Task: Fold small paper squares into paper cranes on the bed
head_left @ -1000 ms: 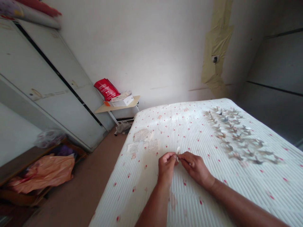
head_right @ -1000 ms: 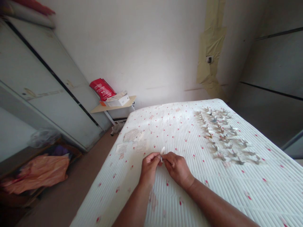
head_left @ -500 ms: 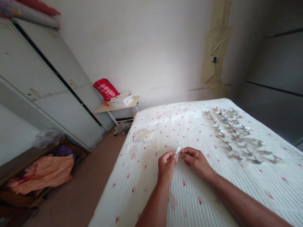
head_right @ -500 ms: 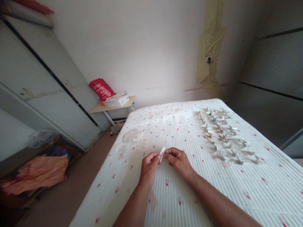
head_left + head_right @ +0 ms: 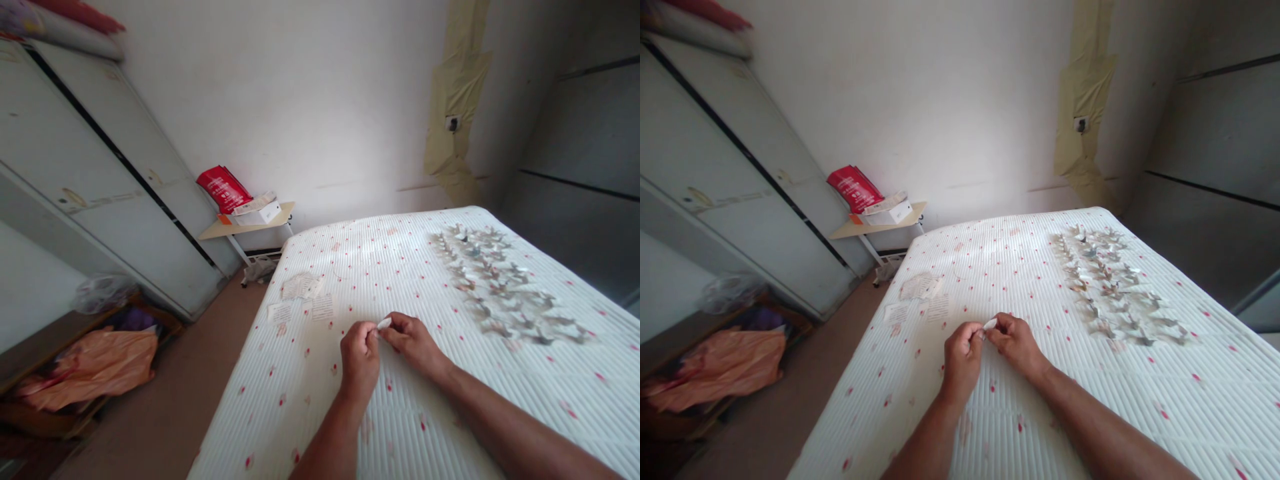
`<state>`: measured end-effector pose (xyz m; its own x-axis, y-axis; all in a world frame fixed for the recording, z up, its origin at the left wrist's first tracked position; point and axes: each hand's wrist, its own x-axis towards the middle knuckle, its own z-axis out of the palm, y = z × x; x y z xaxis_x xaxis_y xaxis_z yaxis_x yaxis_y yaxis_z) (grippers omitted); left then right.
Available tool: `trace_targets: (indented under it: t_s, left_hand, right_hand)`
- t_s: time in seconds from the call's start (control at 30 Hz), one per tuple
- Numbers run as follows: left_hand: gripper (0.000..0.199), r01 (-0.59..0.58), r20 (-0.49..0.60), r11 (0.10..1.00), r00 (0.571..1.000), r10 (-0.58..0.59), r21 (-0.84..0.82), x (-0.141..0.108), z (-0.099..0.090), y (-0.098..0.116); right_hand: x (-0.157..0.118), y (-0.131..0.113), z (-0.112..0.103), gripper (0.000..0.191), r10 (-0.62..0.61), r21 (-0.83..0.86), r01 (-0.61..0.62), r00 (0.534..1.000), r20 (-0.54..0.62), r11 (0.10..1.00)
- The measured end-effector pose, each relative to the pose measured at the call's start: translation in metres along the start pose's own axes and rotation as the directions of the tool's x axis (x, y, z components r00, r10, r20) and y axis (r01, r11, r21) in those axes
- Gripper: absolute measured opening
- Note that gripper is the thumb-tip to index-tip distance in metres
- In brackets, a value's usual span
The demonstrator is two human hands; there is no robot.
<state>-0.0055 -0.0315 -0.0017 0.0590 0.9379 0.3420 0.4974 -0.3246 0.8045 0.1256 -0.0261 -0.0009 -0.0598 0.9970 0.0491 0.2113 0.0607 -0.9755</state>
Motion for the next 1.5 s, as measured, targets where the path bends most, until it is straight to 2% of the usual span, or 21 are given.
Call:
trace_targets:
  t_s: [0.13,0.3,0.4,0.47,0.5,0.57,0.67,0.77,0.9,1.07,1.13,1.2,1.33,1.5]
  left_hand:
    - [0.018,0.025,0.000,0.998,1.000,-0.025,-0.055,0.000,0.003,-0.001]
    - [0.018,0.074,0.038,0.975,0.997,-0.067,-0.208,0.002,0.004,-0.008]
    - [0.019,0.090,-0.029,0.965,0.995,-0.100,-0.248,0.005,0.001,-0.008]
    - [0.020,0.137,-0.091,0.953,0.982,-0.166,-0.269,0.005,-0.002,-0.006]
    - [0.021,0.176,-0.086,0.940,0.974,-0.209,-0.292,0.005,-0.003,-0.004]
    - [0.029,0.274,0.025,0.884,0.958,-0.286,-0.378,0.005,-0.003,-0.001]
    - [0.036,0.366,0.223,0.755,0.931,-0.291,-0.544,0.003,-0.002,0.001]
    - [0.034,0.373,0.247,0.667,0.928,-0.281,-0.645,0.003,-0.001,-0.002]
    - [0.027,0.399,0.237,0.623,0.914,-0.329,-0.673,0.005,-0.001,-0.007]
    - [0.025,0.386,0.192,0.671,0.918,-0.347,-0.634,0.005,-0.002,-0.005]
    - [0.024,0.385,0.177,0.699,0.918,-0.354,-0.602,0.005,-0.002,-0.004]
    - [0.023,0.380,0.176,0.730,0.923,-0.343,-0.567,0.005,-0.003,-0.005]
    - [0.025,0.327,0.219,0.820,0.943,-0.251,-0.469,0.005,-0.007,-0.008]
    - [0.029,0.285,0.269,0.883,0.944,-0.192,-0.372,0.006,-0.010,-0.009]
  right_hand:
    - [0.001,-0.001,0.000,0.016,-0.098,-0.072,0.094,0.994,-0.055,0.993]
    - [0.002,0.002,-0.003,0.016,-0.102,-0.008,0.102,0.995,-0.015,0.995]
    - [0.001,0.003,-0.007,0.015,-0.180,-0.115,0.173,0.982,-0.057,0.978]
    - [0.000,0.001,-0.009,0.014,-0.305,-0.266,0.269,0.947,-0.101,0.925]
    - [0.000,0.001,-0.011,0.014,-0.378,-0.340,0.325,0.920,-0.104,0.883]
    - [-0.002,-0.001,-0.013,0.015,-0.516,-0.449,0.438,0.854,-0.062,0.779]
    - [-0.005,-0.003,-0.014,0.020,-0.646,-0.556,0.567,0.760,0.068,0.608]
    - [-0.007,-0.003,-0.012,0.021,-0.699,-0.636,0.617,0.696,0.166,0.463]
    - [-0.007,-0.001,-0.012,0.020,-0.714,-0.668,0.638,0.663,0.223,0.384]
    - [-0.007,-0.001,-0.012,0.023,-0.716,-0.673,0.653,0.648,0.259,0.348]
    - [-0.006,-0.001,-0.011,0.023,-0.707,-0.663,0.655,0.657,0.261,0.364]
    - [-0.006,-0.002,-0.010,0.022,-0.677,-0.629,0.648,0.691,0.251,0.428]
    - [-0.003,-0.003,-0.013,0.020,-0.545,-0.477,0.587,0.803,0.240,0.654]
    - [-0.001,-0.005,-0.020,0.014,-0.354,-0.270,0.405,0.909,0.219,0.874]
